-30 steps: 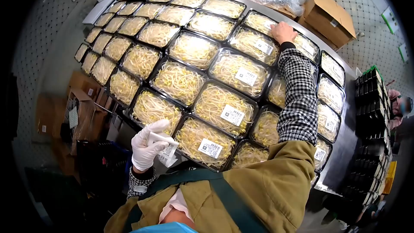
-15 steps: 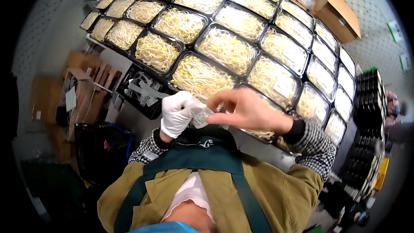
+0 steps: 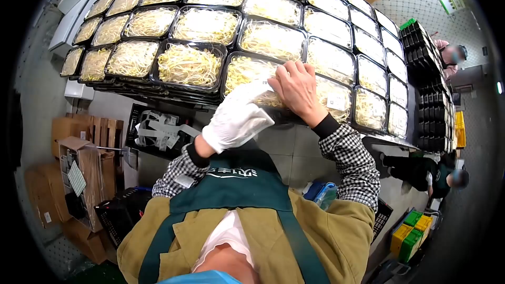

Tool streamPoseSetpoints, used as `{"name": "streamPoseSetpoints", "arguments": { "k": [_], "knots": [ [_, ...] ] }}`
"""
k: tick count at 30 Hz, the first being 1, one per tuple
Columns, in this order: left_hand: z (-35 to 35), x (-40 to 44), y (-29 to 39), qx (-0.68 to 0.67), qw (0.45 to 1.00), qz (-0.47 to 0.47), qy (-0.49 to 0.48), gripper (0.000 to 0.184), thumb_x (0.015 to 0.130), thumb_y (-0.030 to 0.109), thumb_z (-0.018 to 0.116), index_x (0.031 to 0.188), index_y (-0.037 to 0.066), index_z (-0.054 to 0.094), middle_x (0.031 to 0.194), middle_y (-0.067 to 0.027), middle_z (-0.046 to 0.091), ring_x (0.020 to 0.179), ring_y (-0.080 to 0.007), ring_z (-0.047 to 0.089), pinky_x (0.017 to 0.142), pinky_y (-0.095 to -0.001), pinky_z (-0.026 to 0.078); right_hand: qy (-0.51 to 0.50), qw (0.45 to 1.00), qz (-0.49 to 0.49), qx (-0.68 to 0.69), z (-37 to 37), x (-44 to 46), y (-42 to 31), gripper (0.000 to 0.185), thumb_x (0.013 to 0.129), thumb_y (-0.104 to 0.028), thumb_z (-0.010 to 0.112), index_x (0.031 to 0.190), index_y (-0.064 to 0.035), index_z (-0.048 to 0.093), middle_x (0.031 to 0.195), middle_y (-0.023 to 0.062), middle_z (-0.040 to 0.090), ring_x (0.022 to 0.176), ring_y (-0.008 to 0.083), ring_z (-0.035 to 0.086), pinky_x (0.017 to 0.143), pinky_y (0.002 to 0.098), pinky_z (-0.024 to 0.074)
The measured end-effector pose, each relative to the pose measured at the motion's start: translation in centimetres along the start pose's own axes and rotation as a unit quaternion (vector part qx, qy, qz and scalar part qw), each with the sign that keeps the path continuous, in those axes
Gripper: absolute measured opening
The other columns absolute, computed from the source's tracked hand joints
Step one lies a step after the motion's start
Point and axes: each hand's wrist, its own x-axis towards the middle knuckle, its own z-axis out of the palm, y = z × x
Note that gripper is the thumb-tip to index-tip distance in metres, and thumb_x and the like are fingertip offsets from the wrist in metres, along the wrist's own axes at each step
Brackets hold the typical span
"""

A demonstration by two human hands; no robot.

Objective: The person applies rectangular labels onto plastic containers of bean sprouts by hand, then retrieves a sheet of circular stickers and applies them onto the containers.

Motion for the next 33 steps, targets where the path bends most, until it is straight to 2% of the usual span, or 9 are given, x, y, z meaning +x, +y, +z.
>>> {"name": "streamPoseSetpoints", "arguments": {
  "k": [4,6,9,14,19,22,27,31,33],
  "knots": [
    [1.3,0.2,-1.1,0.068,0.997,-0.019,-0.021,0.02,0.077,0.022,0.069,0.09,0.007,0.067,0.1,-0.0112,0.064,0.104,-0.0307,0.056,0.093,-0.0429,0.041,0.032,0.997,0.035,-0.065,-1.0,0.4,-0.6,0.018,0.082,-0.023,0.065,0.087,-0.007,0.06,0.083,0.0064,0.055,0.08,0.0242,0.052,0.076,0.036,0.0384],
    [1.2,-0.5,-1.5,-0.002,0.997,0.004,0.077,0.016,0.077,0.018,0.069,0.09,0.009,0.066,0.092,-0.0086,0.065,0.091,-0.031,0.059,0.081,-0.0409,0.047,-0.01,0.98,0.112,0.163,-2.3,0.0,-1.1,0.016,0.084,-0.02,0.064,0.091,-0.0058,0.061,0.082,0.0072,0.057,0.077,0.0243,0.054,0.073,0.0355,0.0412],
    [-1.5,-0.3,1.0,-0.339,0.916,-0.198,0.083,0.013,0.085,0.01,0.064,0.097,0.005,0.067,0.094,-0.0056,0.065,0.085,-0.0202,0.062,0.074,-0.0291,0.048,-0.163,0.849,0.137,0.484,-6.4,-0.4,-3.6,0.015,0.089,-0.01,0.06,0.101,-0.0022,0.062,0.087,0.0038,0.061,0.074,0.0108,0.053,0.067,0.0269,0.0429],
    [-1.4,0.8,1.0,-0.274,0.929,-0.2,0.147,0.018,0.083,0.01,0.07,0.097,-0.001,0.067,0.078,-0.0086,0.068,0.066,-0.0121,0.062,0.061,-0.025,0.049,-0.074,0.908,0.124,0.392,-7.4,0.2,-4.1,0.013,0.082,-0.012,0.069,0.091,-0.0031,0.067,0.079,0.0032,0.064,0.065,0.0101,0.051,0.061,0.0246,0.0434],
    [-1.9,1.4,-0.7,-0.355,0.891,-0.282,-0.001,0.024,0.081,0.012,0.071,0.101,0.0,0.068,0.087,-0.0094,0.069,0.073,-0.012,0.064,0.067,-0.0242,0.049,0.009,0.9,0.232,0.368,-4.2,3.2,2.5,0.016,0.087,-0.016,0.064,0.087,-0.0001,0.066,0.071,0.0031,0.061,0.064,0.0089,0.051,0.059,0.0246,0.0423],
    [-4.1,2.0,-1.2,-0.271,0.945,-0.15,-0.102,0.02,0.083,0.007,0.067,0.102,0.0,0.068,0.102,-0.0096,0.065,0.09,-0.0165,0.062,0.082,-0.0266,0.047,0.003,0.959,0.204,0.199,-0.2,5.6,8.3,0.022,0.086,-0.023,0.065,0.084,-0.0009,0.066,0.071,0.0067,0.063,0.063,0.0143,0.056,0.061,0.0283,0.0449],
    [-5.3,2.1,0.2,-0.504,0.819,-0.274,-0.02,0.034,0.087,-0.002,0.059,0.121,-0.004,0.052,0.111,-0.009,0.063,0.101,-0.0135,0.059,0.086,-0.0273,0.048,0.062,0.992,0.095,-0.062,4.0,5.7,7.9,0.027,0.077,-0.034,0.068,0.071,-0.0093,0.061,0.076,0.006,0.055,0.081,0.0247,0.053,0.074,0.0378,0.0358],
    [-5.1,1.9,-1.2,-0.398,0.886,-0.238,0.005,0.024,0.086,-0.005,0.056,0.11,-0.002,0.059,0.108,-0.0096,0.062,0.099,-0.0123,0.059,0.084,-0.0253,0.047,0.067,0.987,0.068,-0.129,2.4,5.9,7.1,0.026,0.081,-0.032,0.065,0.093,-0.008,0.062,0.079,0.0074,0.056,0.082,0.0225,0.053,0.075,0.0365,0.0339],
    [-4.7,2.2,-1.9,-0.269,0.953,-0.139,0.014,0.02,0.086,-0.004,0.056,0.105,-0.001,0.062,0.103,-0.0102,0.063,0.094,-0.0116,0.059,0.081,-0.0243,0.047,0.038,0.993,0.109,0.032,0.4,5.5,5.3,0.026,0.087,-0.026,0.062,0.099,-0.0033,0.061,0.085,0.0093,0.061,0.082,0.0245,0.058,0.074,0.0373,0.0427]
  ]
}}
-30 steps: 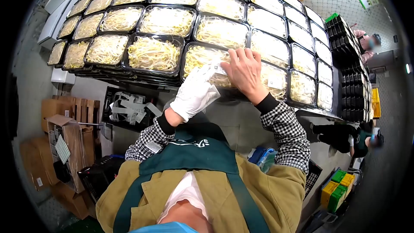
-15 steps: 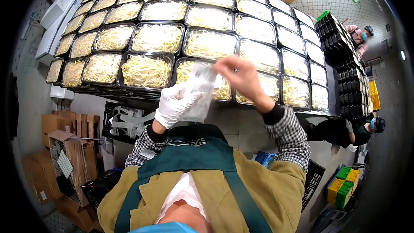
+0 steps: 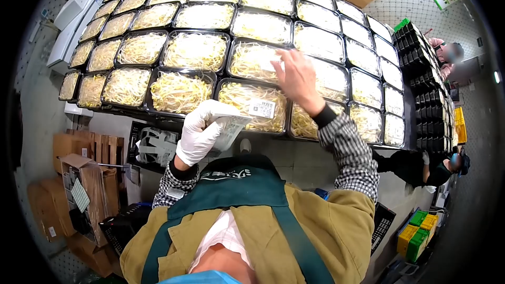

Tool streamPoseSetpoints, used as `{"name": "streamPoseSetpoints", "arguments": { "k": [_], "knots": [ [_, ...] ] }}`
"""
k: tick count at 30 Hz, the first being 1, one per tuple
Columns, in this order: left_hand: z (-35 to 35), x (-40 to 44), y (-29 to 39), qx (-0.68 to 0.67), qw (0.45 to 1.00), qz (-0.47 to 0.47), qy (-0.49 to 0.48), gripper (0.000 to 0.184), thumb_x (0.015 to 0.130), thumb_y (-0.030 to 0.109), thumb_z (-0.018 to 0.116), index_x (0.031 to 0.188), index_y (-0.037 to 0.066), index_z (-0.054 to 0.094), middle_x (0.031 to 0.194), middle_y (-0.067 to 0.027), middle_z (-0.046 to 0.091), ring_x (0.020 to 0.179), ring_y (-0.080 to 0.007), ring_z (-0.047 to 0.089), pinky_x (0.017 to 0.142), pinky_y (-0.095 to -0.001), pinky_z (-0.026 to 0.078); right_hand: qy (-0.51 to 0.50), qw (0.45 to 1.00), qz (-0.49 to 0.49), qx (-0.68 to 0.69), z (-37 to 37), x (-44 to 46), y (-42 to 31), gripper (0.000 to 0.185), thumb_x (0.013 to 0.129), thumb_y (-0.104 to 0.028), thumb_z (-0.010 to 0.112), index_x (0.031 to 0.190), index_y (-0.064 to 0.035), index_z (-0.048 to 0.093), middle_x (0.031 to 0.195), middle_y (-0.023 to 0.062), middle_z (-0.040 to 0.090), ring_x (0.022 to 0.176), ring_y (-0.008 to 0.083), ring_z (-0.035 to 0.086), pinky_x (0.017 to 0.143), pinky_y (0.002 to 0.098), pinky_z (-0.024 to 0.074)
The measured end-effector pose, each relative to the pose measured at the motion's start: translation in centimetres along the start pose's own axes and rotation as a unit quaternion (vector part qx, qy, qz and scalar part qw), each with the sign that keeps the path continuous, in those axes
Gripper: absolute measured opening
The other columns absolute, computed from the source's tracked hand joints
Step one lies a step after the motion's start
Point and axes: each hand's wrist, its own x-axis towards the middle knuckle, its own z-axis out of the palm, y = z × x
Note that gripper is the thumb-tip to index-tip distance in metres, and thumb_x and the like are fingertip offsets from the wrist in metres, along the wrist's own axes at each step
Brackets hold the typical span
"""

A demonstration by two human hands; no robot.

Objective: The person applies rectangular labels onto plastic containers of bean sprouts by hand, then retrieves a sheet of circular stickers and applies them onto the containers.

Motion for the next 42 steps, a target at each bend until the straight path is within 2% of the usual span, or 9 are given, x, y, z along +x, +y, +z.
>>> {"name": "streamPoseSetpoints", "arguments": {
  "k": [4,11,13,23,25,29,35,38,42],
  "knots": [
    [1.6,0.3,0.2,0.047,0.989,-0.049,0.129,0.011,0.084,0.002,0.065,0.095,0.0,0.066,0.074,-0.0043,0.062,0.069,-0.0104,0.059,0.067,-0.023,0.048,-0.243,0.798,0.056,0.548,-5.8,-2.4,-6.2,0.023,0.089,-0.02,0.063,0.102,-0.0009,0.065,0.092,0.008,0.068,0.085,0.0125,0.06,0.078,0.0307,0.0479],
    [0.9,1.9,1.9,-0.132,0.974,-0.172,-0.069,0.014,0.082,0.008,0.067,0.095,0.007,0.073,0.083,-0.0042,0.067,0.078,-0.0109,0.059,0.071,-0.0225,0.047,-0.121,0.923,0.133,0.339,-2.7,4.2,2.1,0.022,0.092,-0.02,0.058,0.093,0.0017,0.062,0.075,-0.0006,0.057,0.069,0.0059,0.05,0.057,0.0217,0.0393],
    [0.4,2.1,3.0,-0.043,0.995,-0.052,-0.078,0.016,0.076,0.005,0.069,0.091,0.009,0.074,0.088,-0.005,0.064,0.089,-0.0158,0.057,0.079,-0.0253,0.045,-0.052,0.983,0.043,0.174,1.5,8.1,7.1,0.025,0.087,-0.031,0.063,0.09,-0.0061,0.065,0.086,0.0124,0.059,0.081,0.0242,0.058,0.071,0.0361,0.0463],
    [0.0,1.5,3.0,-0.174,0.975,-0.083,0.108,0.017,0.086,0.0,0.063,0.103,-0.002,0.063,0.094,-0.0055,0.065,0.085,-0.0108,0.062,0.075,-0.0224,0.049,0.078,0.982,-0.052,-0.162,7.5,9.7,8.9,0.031,0.085,-0.031,0.061,0.108,-0.0093,0.06,0.088,0.0075,0.058,0.082,0.0225,0.055,0.071,0.0386,0.0392],
    [0.6,2.4,2.1,-0.025,0.984,-0.052,0.169,0.007,0.087,0.004,0.064,0.091,-0.002,0.066,0.084,-0.0047,0.064,0.075,-0.0099,0.06,0.066,-0.0222,0.047,-0.017,0.994,-0.044,0.096,5.5,8.4,6.2,0.031,0.09,-0.026,0.057,0.114,-0.0074,0.059,0.094,0.0088,0.062,0.086,0.0211,0.058,0.074,0.0358,0.0453],
    [1.2,3.1,0.4,0.015,0.966,-0.135,0.222,0.009,0.085,0.005,0.067,0.086,-0.003,0.065,0.08,-0.0044,0.065,0.071,-0.0077,0.057,0.064,-0.0219,0.046,-0.381,0.715,0.0,0.586,-4.0,3.9,-3.7,0.024,0.088,-0.024,0.065,0.105,-0.0069,0.066,0.097,0.0038,0.067,0.087,0.0127,0.061,0.084,0.0279,0.047],
    [0.5,4.4,2.2,-0.011,0.983,-0.173,0.065,0.012,0.079,0.003,0.069,0.091,-0.002,0.069,0.081,-0.0066,0.068,0.069,-0.0083,0.06,0.06,-0.0228,0.047,-0.132,0.914,0.055,0.379,2.2,11.5,8.3,0.022,0.094,-0.023,0.055,0.094,-0.0045,0.067,0.083,0.0056,0.067,0.071,0.0122,0.062,0.063,0.0251,0.0489],
    [-0.8,4.7,5.0,0.005,0.998,-0.049,-0.034,0.016,0.077,-0.001,0.069,0.092,-0.004,0.068,0.092,-0.0127,0.067,0.082,-0.0188,0.063,0.074,-0.0287,0.049,-0.032,0.99,0.017,0.139,6.6,18.3,16.7,0.03,0.09,-0.033,0.056,0.089,-0.0045,0.064,0.081,0.016,0.061,0.077,0.0326,0.06,0.069,0.0411,0.0468],
    [-0.2,3.7,6.0,-0.171,0.967,-0.162,0.097,0.042,0.083,-0.01,0.058,0.124,-0.006,0.051,0.106,-0.0122,0.065,0.1,-0.0172,0.063,0.087,-0.0278,0.05,-0.055,0.998,-0.016,-0.021,11.1,20.9,18.2,0.035,0.085,-0.043,0.059,0.086,-0.0083,0.065,0.085,0.0132,0.061,0.083,0.0309,0.06,0.073,0.0443,0.0441]
  ]
}}
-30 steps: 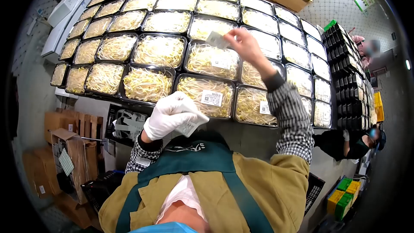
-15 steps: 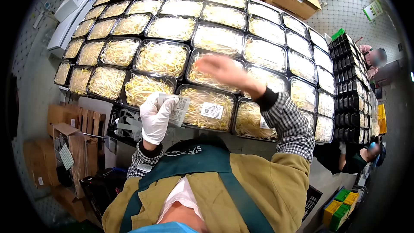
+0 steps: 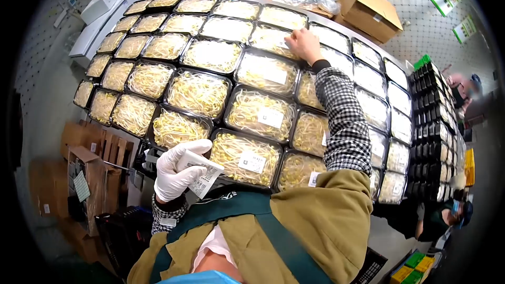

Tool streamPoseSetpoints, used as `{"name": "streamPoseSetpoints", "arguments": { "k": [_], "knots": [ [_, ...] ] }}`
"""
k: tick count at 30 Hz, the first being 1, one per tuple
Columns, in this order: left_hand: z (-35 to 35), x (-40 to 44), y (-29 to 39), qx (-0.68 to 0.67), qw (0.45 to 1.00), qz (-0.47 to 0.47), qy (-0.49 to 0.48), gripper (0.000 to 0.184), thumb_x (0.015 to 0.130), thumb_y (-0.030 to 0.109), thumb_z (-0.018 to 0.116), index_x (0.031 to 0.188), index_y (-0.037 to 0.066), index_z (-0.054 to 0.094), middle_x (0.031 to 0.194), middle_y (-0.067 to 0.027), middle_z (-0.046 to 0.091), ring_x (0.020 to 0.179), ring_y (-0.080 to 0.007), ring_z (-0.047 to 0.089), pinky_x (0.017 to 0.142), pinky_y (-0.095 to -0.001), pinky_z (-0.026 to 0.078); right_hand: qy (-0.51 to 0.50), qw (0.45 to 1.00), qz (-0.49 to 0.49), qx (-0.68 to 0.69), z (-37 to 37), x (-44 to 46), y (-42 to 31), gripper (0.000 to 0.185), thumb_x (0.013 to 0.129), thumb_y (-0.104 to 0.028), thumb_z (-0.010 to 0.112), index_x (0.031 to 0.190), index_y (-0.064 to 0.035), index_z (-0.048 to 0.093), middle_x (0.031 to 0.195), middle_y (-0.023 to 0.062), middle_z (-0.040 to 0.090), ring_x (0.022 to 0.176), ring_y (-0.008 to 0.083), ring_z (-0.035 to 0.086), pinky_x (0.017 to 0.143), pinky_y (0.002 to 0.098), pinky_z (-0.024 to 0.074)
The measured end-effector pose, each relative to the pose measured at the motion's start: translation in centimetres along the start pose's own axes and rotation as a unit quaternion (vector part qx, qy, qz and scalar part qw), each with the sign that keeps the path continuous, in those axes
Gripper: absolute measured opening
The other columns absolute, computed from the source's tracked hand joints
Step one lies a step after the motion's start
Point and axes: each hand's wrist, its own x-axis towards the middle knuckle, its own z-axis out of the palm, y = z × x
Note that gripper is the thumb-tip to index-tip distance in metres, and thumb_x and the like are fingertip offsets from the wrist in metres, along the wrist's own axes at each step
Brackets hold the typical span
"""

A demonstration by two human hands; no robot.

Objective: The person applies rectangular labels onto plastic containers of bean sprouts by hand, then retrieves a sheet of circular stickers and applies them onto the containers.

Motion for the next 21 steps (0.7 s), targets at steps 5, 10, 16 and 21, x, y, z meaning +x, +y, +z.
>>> {"name": "streamPoseSetpoints", "arguments": {
  "k": [5,10,16,21],
  "knots": [
    [-0.3,1.2,-2.1,0.106,0.99,0.062,0.068,0.018,0.083,-0.01,0.058,0.098,-0.001,0.061,0.098,-0.0084,0.063,0.089,-0.0113,0.061,0.078,-0.0245,0.049,0.105,0.982,-0.022,-0.157,0.4,-2.0,-2.0,0.038,0.086,-0.043,0.058,0.1,-0.0077,0.059,0.092,0.0081,0.058,0.084,0.0232,0.055,0.074,0.0401,0.0362],
    [0.8,3.8,-3.6,0.307,0.921,0.132,0.202,0.007,0.087,0.005,0.064,0.083,0.0,0.062,0.076,-0.0009,0.058,0.068,-0.0075,0.053,0.063,-0.0225,0.043,-0.28,0.777,-0.083,0.557,-9.3,-8.9,-15.2,0.032,0.094,-0.03,0.054,0.107,-0.0015,0.062,0.104,0.0093,0.065,0.093,0.0157,0.06,0.081,0.0312,0.0487],
    [0.6,4.7,-3.9,0.145,0.986,-0.003,0.082,0.009,0.081,0.003,0.068,0.088,-0.002,0.068,0.076,-0.0057,0.068,0.067,-0.0068,0.06,0.059,-0.0215,0.047,-0.152,0.88,-0.048,0.448,-8.3,-7.1,-11.8,0.019,0.093,-0.022,0.057,0.105,-0.0093,0.065,0.092,0.0064,0.068,0.081,0.0137,0.063,0.078,0.0322,0.052],
    [-0.4,2.8,-1.3,0.103,0.994,0.021,-0.015,0.011,0.081,-0.005,0.066,0.092,-0.006,0.065,0.095,-0.0131,0.067,0.082,-0.0136,0.064,0.071,-0.0237,0.049,0.09,0.995,-0.047,0.001,-1.3,6.5,3.7,0.027,0.093,-0.033,0.051,0.092,-0.0085,0.061,0.087,0.0116,0.06,0.085,0.0328,0.058,0.07,0.0423,0.0445]
  ]
}}
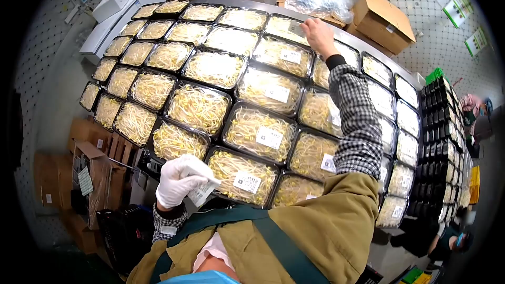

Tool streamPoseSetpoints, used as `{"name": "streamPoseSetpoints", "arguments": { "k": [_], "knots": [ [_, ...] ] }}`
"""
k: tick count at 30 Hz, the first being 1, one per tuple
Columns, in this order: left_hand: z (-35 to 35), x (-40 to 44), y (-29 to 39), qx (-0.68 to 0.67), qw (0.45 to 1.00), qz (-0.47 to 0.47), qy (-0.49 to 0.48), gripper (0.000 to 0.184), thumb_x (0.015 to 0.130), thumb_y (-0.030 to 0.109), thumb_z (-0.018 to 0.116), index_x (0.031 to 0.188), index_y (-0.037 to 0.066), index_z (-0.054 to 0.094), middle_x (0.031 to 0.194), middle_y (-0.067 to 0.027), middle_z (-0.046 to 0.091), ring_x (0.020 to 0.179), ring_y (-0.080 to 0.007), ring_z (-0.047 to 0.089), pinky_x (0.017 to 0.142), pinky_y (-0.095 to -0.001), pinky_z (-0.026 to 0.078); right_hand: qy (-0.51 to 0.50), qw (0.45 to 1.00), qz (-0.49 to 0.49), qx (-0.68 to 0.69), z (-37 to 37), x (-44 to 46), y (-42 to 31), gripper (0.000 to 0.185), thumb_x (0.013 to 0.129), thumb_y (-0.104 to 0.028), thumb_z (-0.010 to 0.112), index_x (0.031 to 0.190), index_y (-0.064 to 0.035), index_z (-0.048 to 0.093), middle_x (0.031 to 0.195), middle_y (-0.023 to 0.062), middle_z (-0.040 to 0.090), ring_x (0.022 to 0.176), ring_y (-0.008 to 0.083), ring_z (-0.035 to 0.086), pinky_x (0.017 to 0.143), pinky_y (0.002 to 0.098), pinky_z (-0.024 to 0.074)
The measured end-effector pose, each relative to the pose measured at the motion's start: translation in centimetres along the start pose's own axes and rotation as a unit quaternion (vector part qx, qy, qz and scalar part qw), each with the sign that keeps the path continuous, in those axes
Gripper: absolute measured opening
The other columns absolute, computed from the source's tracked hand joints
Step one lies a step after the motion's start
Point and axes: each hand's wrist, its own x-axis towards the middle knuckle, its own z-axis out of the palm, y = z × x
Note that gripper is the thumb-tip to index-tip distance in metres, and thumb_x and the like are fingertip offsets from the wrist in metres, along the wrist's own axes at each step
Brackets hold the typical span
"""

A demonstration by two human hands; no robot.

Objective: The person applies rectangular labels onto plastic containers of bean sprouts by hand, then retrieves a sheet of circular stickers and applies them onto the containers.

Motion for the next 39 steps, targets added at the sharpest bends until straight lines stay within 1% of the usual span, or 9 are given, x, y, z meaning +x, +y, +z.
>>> {"name": "streamPoseSetpoints", "arguments": {
  "k": [8,12,13,15,17,19,26,31,39],
  "knots": [
    [0.0,-1.4,1.2,-0.044,0.993,-0.066,0.086,0.032,0.085,-0.006,0.061,0.116,-0.007,0.056,0.106,-0.0149,0.066,0.097,-0.018,0.065,0.084,-0.0268,0.05,-0.058,0.983,0.086,-0.154,5.8,0.9,1.5,0.039,0.089,-0.045,0.051,0.101,-0.009,0.059,0.099,0.0099,0.06,0.095,0.0275,0.059,0.08,0.0474,0.0381],
    [-0.6,-2.1,-0.4,-0.117,0.989,-0.066,0.058,0.018,0.083,-0.002,0.063,0.101,-0.002,0.063,0.097,-0.0075,0.067,0.086,-0.0118,0.065,0.072,-0.0218,0.049,0.015,0.993,0.026,-0.116,4.7,0.4,-0.8,0.023,0.089,-0.025,0.056,0.103,-0.0069,0.059,0.098,0.0106,0.062,0.089,0.0289,0.06,0.076,0.044,0.0427],
    [-1.0,-1.6,-0.6,0.093,0.993,0.017,0.076,0.007,0.083,0.001,0.066,0.091,0.001,0.066,0.085,-0.0052,0.066,0.074,-0.0092,0.063,0.065,-0.0215,0.048,0.033,0.999,0.008,-0.03,2.9,0.4,-4.3,0.02,0.09,-0.021,0.055,0.102,-0.006,0.06,0.099,0.0111,0.063,0.088,0.0291,0.06,0.074,0.0409,0.0449],
    [-0.3,-1.2,-1.2,0.146,0.975,0.057,0.156,0.006,0.081,0.005,0.07,0.08,0.003,0.065,0.074,-0.0056,0.062,0.065,-0.0109,0.059,0.057,-0.0247,0.044,-0.216,0.911,-0.01,0.352,-4.9,-2.6,-15.6,0.022,0.091,-0.02,0.057,0.104,-0.0031,0.062,0.102,0.0131,0.066,0.086,0.0229,0.064,0.071,0.0324,0.0498],
    [-0.6,-1.4,-2.7,0.203,0.952,0.087,0.212,0.015,0.078,0.01,0.074,0.073,0.003,0.062,0.068,-0.0072,0.057,0.058,-0.0146,0.054,0.052,-0.0287,0.041,-0.393,0.702,-0.147,0.576,-9.5,-7.7,-23.6,0.02,0.088,-0.018,0.064,0.103,-0.0052,0.065,0.094,0.0063,0.067,0.077,0.0141,0.062,0.067,0.026,0.0489],
    [-0.8,-1.7,-3.8,0.18,0.938,0.136,0.262,0.024,0.074,0.015,0.078,0.067,0.004,0.058,0.058,-0.0065,0.049,0.05,-0.0183,0.048,0.049,-0.031,0.039,-0.477,0.675,-0.111,0.552,-15.1,-11.6,-29.3,0.015,0.088,-0.016,0.065,0.098,-0.005,0.067,0.089,0.0048,0.067,0.073,0.0114,0.06,0.065,0.025,0.0478],
    [-12.1,-8.6,-0.6,0.046,0.975,0.015,-0.218,0.016,0.08,0.013,0.071,0.093,0.005,0.071,0.076,-0.0045,0.069,0.064,-0.0115,0.064,0.058,-0.0235,0.048,-0.284,0.872,0.04,0.397,-14.9,-16.0,-32.0,0.014,0.09,-0.014,0.059,0.089,-0.0013,0.063,0.078,0.0078,0.059,0.07,0.0162,0.055,0.064,0.028,0.0444],
    [-17.8,-12.5,0.4,-0.094,0.992,0.001,-0.086,0.026,0.082,-0.003,0.065,0.108,-0.006,0.062,0.11,-0.0143,0.064,0.097,-0.0163,0.063,0.087,-0.0266,0.05,-0.217,0.93,-0.008,0.296,-10.2,-17.9,-38.9,0.016,0.088,-0.02,0.061,0.086,-0.0038,0.059,0.08,0.01,0.054,0.077,0.0276,0.052,0.069,0.0365,0.04],
    [-17.9,-12.7,-2.0,-0.18,0.978,-0.065,-0.078,0.026,0.085,-0.004,0.055,0.111,-0.004,0.059,0.105,-0.0099,0.065,0.096,-0.0137,0.062,0.086,-0.0265,0.048,-0.027,0.997,-0.044,-0.063,-7.2,-18.9,-42.9,0.022,0.083,-0.024,0.066,0.095,-0.0061,0.059,0.083,0.0072,0.054,0.078,0.0231,0.052,0.073,0.0341,0.0374]
  ]
}}
